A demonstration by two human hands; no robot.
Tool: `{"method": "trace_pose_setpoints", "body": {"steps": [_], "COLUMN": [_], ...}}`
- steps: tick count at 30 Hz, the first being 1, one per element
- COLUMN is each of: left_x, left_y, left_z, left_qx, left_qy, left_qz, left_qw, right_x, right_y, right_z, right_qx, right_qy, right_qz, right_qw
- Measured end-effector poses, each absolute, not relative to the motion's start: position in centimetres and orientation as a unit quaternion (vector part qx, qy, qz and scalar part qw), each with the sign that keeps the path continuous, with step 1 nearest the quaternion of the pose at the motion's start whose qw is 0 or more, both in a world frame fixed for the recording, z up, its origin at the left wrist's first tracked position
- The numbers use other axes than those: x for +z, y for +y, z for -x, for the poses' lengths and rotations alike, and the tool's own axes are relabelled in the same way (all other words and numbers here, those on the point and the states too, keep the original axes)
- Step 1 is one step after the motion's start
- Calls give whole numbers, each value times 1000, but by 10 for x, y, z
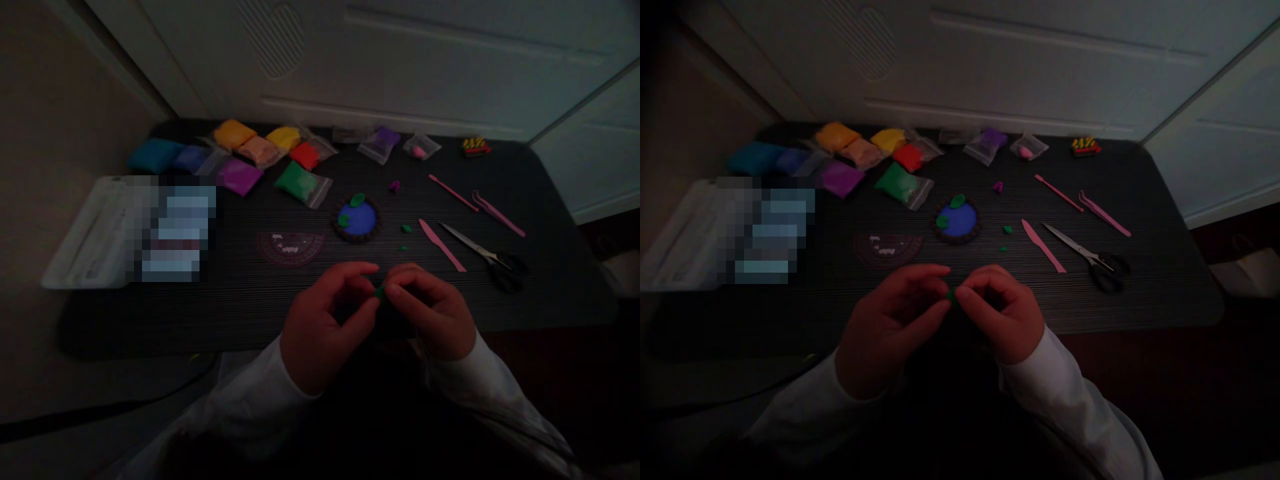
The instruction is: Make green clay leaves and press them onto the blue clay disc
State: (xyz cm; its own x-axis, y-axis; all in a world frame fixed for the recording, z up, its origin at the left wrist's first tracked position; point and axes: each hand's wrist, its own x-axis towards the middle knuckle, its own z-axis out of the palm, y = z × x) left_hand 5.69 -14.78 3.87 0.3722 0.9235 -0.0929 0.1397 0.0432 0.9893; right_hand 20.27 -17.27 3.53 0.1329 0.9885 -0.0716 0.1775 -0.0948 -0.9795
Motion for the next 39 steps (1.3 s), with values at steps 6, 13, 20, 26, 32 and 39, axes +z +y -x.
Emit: {"method": "trace_pose_setpoints", "body": {"steps": [6,13,20,26,32,39], "left_x": [37,37,36,31,31,32], "left_y": [-147,-145,-147,-141,-140,-141], "left_z": [-57,-58,-58,-59,-62,-61], "left_qx": [362,363,368,384,385,366], "left_qy": [448,443,446,441,409,402], "left_qz": [-572,-524,-530,-425,-319,-319], "left_qw": [584,630,620,691,764,776], "right_x": [27,32,34,34,32,39], "right_y": [-173,-174,-174,-179,-182,-179], "right_z": [-202,-203,-200,-206,-211,-216], "right_qx": [495,488,449,331,114,44], "right_qy": [-435,-444,-482,-565,-686,-734], "right_qz": [564,590,609,614,590,569], "right_qw": [498,466,443,440,411,369]}}
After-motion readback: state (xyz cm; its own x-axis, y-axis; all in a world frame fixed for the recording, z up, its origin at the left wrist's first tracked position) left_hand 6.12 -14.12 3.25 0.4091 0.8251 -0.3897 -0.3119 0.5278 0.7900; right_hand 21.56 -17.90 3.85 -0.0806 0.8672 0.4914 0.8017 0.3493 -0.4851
